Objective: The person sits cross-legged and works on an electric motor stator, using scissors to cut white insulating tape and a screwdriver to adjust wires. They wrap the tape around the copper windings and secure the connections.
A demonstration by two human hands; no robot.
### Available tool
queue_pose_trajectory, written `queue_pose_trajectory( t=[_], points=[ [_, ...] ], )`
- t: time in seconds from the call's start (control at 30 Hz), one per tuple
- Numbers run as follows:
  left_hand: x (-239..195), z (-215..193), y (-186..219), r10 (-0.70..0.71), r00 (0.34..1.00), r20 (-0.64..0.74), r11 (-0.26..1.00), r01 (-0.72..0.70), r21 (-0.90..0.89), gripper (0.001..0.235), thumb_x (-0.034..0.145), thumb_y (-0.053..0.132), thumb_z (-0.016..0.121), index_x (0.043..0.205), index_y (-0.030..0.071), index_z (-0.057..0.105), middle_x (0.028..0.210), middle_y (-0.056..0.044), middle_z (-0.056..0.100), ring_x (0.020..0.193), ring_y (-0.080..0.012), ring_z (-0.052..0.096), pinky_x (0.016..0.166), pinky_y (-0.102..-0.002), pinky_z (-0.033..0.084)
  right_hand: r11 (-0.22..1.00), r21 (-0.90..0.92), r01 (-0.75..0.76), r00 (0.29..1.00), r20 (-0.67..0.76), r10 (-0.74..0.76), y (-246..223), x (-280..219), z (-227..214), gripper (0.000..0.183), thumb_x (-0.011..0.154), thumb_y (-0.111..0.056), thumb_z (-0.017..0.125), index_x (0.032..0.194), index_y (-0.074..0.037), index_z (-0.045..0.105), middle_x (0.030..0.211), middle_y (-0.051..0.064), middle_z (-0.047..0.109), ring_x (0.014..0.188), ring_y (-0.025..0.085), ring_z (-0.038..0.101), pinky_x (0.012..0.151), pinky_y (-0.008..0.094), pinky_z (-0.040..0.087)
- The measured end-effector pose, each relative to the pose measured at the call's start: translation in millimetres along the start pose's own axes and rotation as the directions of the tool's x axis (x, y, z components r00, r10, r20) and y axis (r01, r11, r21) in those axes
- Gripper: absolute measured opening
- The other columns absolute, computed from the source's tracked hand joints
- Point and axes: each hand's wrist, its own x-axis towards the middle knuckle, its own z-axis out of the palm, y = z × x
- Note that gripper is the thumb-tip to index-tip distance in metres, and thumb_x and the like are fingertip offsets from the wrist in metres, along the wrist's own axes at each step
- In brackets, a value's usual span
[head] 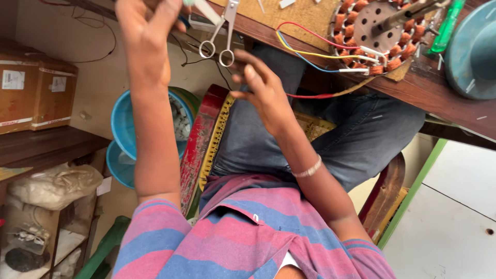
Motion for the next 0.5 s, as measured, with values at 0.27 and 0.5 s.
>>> queue_pose_trajectory(
  t=[0.27, 0.5],
  points=[
    [-42, -8, 6, -0.051, 0.998, -0.044, 0.995, 0.047, -0.093, 0.011, 0.11, 0.01, 0.066, 0.117, 0.002, 0.062, 0.091, -0.004, 0.067, 0.077, -0.0099, 0.063, 0.066, -0.024, 0.045, 0.891, 0.453, 0.023, 1.0, 0.003, -0.027, 37, 79, 31, 0.043, 0.102, -0.044, 0.061, 0.095, -0.004, 0.045, 0.114, 0.013, 0.07, 0.108, 0.024, 0.07, 0.096, 0.046, 0.06],
    [-29, 10, 0, -0.057, 0.991, -0.119, 0.994, 0.045, -0.101, 0.012, 0.106, 0.013, 0.068, 0.113, 0.005, 0.063, 0.102, -0.001, 0.066, 0.089, -0.008, 0.061, 0.075, -0.024, 0.048, 0.947, 0.261, 0.185, 0.954, -0.277, -0.111, 51, 45, 38, 0.035, 0.103, -0.037, 0.06, 0.117, -0.005, 0.052, 0.079, 0.005, 0.059, 0.061, 0.014, 0.06, 0.057, 0.03, 0.052]
  ],
)
